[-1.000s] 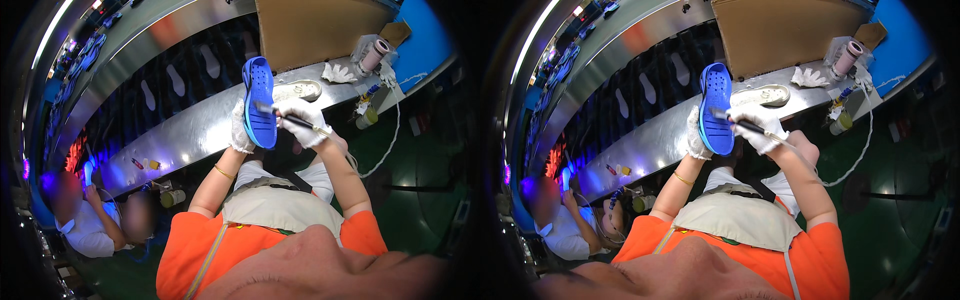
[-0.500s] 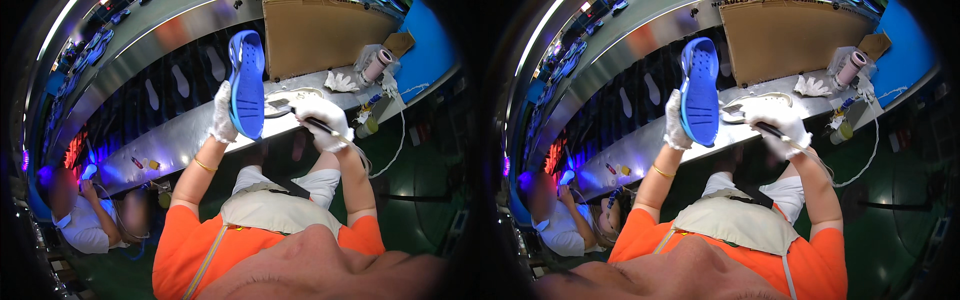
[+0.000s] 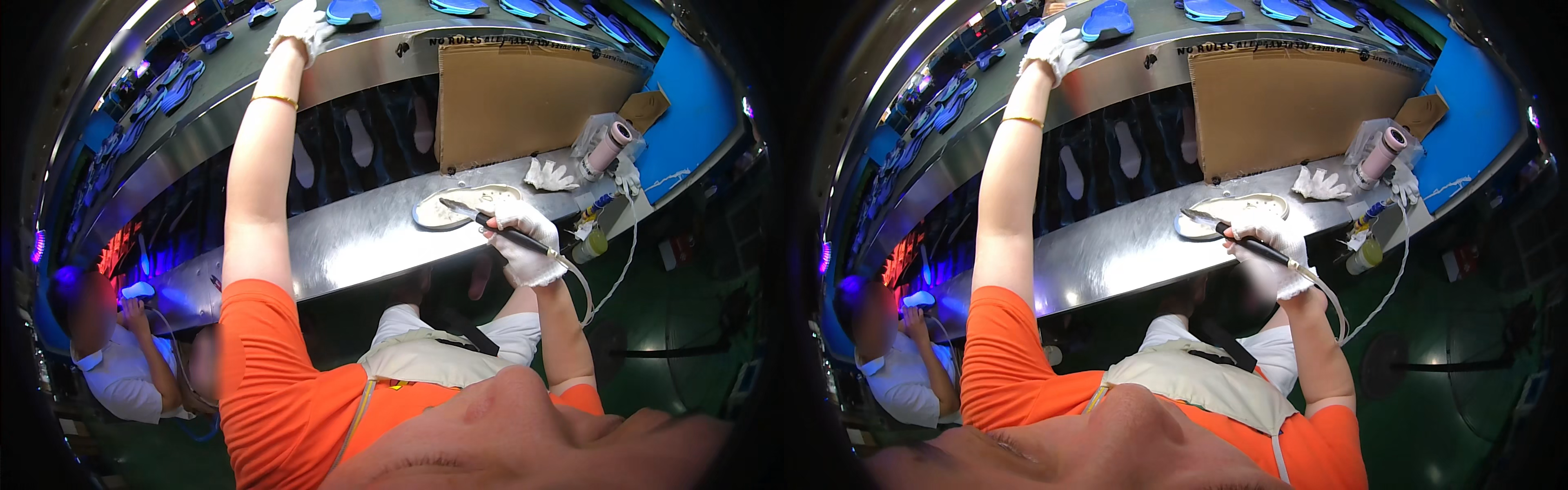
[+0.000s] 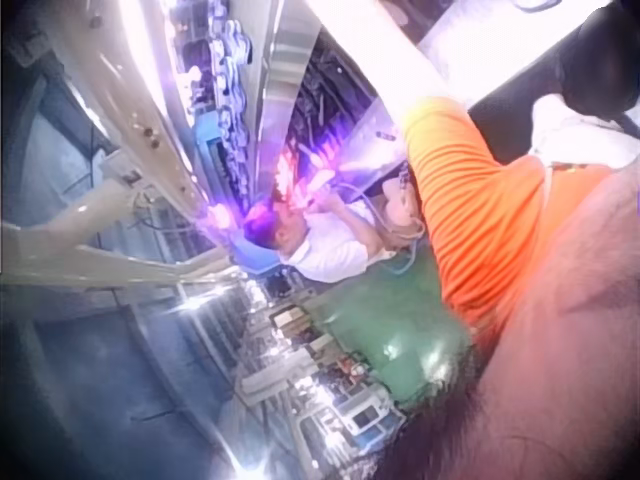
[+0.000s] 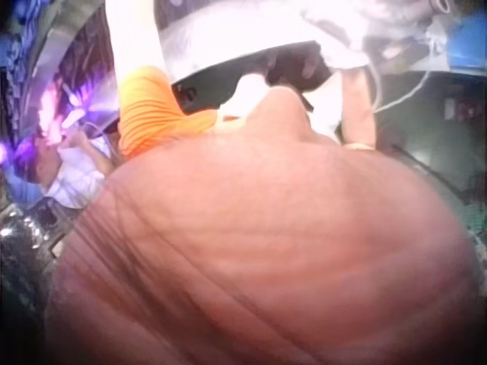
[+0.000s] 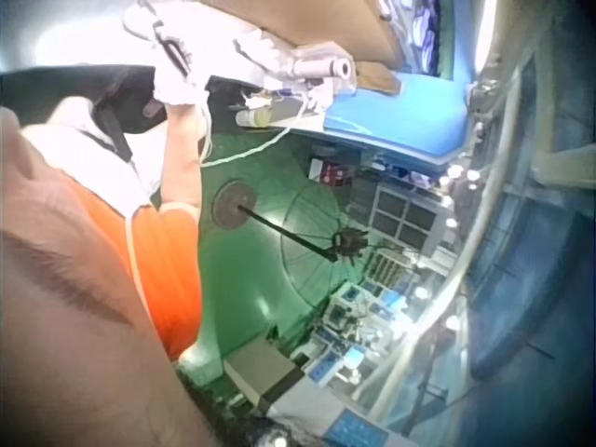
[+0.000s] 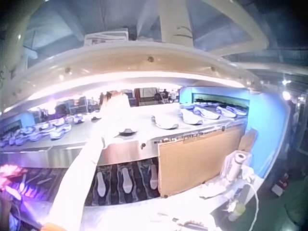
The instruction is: The person uses a handheld rotary tool to trim and smooth the edges of blue slipper soles. They repeatedly pick up a slipper from the conveyor, work on the sole, and place it back on the line.
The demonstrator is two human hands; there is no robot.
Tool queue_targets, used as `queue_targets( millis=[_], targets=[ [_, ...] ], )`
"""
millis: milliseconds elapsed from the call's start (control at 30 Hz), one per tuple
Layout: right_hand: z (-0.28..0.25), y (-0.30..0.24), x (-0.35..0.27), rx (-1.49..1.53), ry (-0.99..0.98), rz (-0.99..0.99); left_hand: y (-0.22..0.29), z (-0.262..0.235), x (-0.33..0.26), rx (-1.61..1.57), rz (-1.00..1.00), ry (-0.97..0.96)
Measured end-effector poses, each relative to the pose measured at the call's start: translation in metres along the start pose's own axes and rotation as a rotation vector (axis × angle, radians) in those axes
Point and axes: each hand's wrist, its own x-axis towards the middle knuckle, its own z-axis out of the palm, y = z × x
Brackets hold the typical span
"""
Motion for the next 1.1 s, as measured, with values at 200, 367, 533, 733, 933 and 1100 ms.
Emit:
queue_targets(
  millis=[200, 367, 533, 733, 933, 1100],
  targets=[
    [0.000, 0.009, 0.006, -0.125, 0.017, -0.034, -0.054, -0.078, -0.002, 0.958, -0.016, 0.107],
    [0.007, 0.022, 0.005, -0.119, 0.007, 0.043, -0.053, -0.175, -0.051, 1.333, -0.503, 0.285],
    [0.013, 0.027, 0.004, -0.106, -0.030, 0.085, -0.127, -0.229, -0.031, 0.802, -0.669, -0.147],
    [0.022, 0.015, 0.003, -0.204, -0.034, 0.080, -0.092, -0.202, -0.055, 1.060, -0.393, 0.276],
    [0.015, 0.016, -0.002, -0.245, -0.029, 0.196, -0.173, -0.235, -0.017, 0.311, -0.515, 0.094],
    [0.011, 0.025, -0.007, -0.172, 0.016, 0.181, -0.107, -0.194, -0.027, 0.810, -0.296, 0.088]
  ],
)
